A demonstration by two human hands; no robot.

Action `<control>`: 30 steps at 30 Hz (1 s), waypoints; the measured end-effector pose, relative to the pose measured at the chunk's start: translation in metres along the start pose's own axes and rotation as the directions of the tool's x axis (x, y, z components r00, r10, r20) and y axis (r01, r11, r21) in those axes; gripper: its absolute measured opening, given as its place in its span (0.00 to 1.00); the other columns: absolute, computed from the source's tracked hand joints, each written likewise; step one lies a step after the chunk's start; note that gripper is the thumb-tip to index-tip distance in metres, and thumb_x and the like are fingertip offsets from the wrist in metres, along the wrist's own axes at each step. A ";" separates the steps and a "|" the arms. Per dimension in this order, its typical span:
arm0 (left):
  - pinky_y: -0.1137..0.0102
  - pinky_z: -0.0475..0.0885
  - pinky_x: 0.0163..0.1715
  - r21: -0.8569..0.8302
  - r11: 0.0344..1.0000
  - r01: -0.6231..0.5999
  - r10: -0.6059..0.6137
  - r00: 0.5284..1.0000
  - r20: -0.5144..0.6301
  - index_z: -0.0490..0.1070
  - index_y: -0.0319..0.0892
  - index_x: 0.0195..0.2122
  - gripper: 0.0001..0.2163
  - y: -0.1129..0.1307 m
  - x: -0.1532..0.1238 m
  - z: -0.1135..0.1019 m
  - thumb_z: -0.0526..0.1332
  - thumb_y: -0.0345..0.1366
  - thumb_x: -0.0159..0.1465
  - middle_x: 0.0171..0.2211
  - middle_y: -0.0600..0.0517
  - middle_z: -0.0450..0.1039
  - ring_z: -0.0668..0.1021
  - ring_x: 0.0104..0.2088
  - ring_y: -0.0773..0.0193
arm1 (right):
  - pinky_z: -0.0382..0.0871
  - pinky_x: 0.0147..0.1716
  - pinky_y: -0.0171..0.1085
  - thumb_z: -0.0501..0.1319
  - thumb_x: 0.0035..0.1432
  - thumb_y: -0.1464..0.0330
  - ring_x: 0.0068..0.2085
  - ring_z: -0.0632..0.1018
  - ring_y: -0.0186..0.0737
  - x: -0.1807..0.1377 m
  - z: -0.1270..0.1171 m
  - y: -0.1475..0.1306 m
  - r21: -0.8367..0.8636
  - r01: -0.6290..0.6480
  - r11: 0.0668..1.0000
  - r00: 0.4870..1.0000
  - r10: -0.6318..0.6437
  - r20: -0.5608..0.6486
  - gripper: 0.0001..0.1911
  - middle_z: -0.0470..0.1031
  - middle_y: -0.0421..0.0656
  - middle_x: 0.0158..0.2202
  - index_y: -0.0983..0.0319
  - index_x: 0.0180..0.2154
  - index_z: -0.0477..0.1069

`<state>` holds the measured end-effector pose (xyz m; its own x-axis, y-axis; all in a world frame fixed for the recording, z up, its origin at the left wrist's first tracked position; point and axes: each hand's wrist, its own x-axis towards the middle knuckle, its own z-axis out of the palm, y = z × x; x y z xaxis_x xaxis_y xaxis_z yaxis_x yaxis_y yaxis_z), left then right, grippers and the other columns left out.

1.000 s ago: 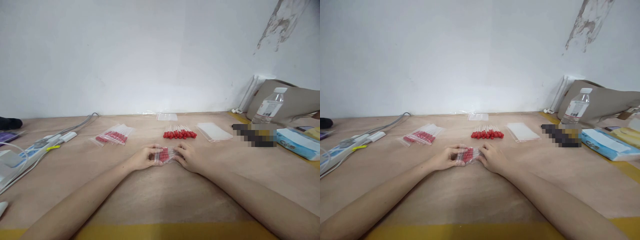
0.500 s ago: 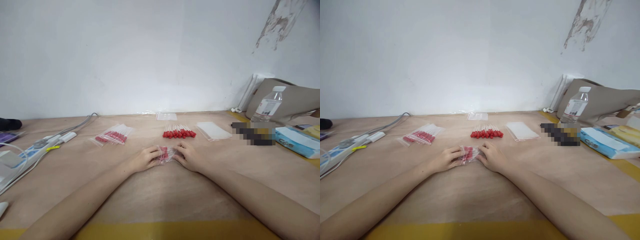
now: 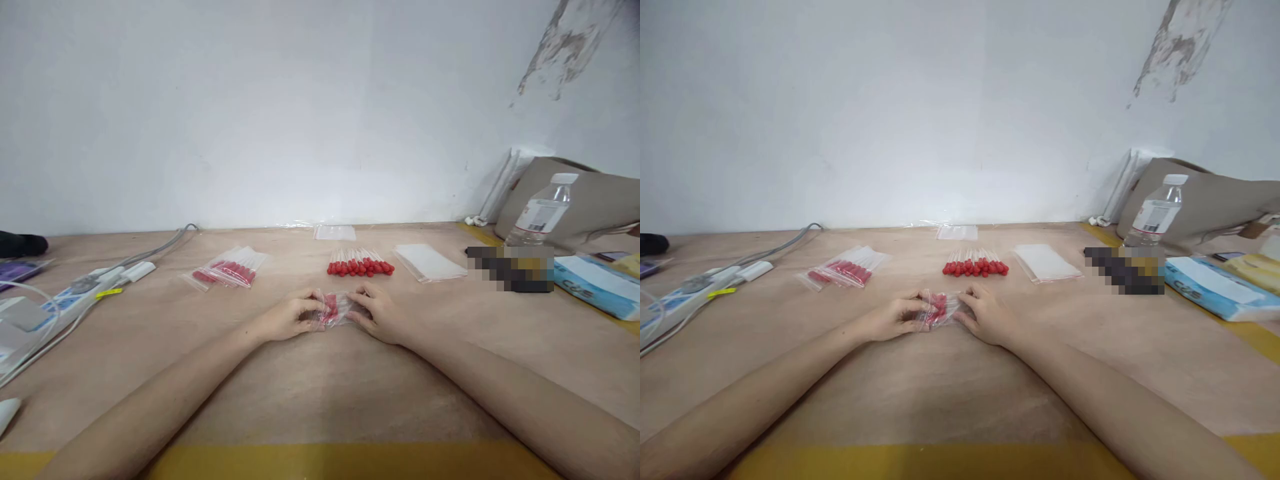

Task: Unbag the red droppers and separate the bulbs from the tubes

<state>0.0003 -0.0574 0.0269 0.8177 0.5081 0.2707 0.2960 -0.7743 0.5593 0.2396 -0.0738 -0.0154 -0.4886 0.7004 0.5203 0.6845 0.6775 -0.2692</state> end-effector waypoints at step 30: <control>0.72 0.65 0.39 0.143 0.989 -0.045 0.053 0.997 -0.051 0.68 0.40 0.42 0.10 -0.003 0.000 0.001 0.53 0.36 0.63 0.38 0.49 0.66 0.70 0.38 0.66 | 0.64 0.47 0.46 0.54 0.56 0.56 0.47 0.67 0.44 -0.003 -0.025 -0.002 0.060 0.043 0.997 0.980 -0.054 0.193 0.28 0.63 0.50 0.47 0.60 0.56 0.57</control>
<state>0.0000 -0.0557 0.0247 0.8062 0.4847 0.3393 0.3261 -0.8425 0.4287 0.2531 -0.0829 0.0036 -0.6198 0.6932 0.3678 0.6291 0.7191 -0.2953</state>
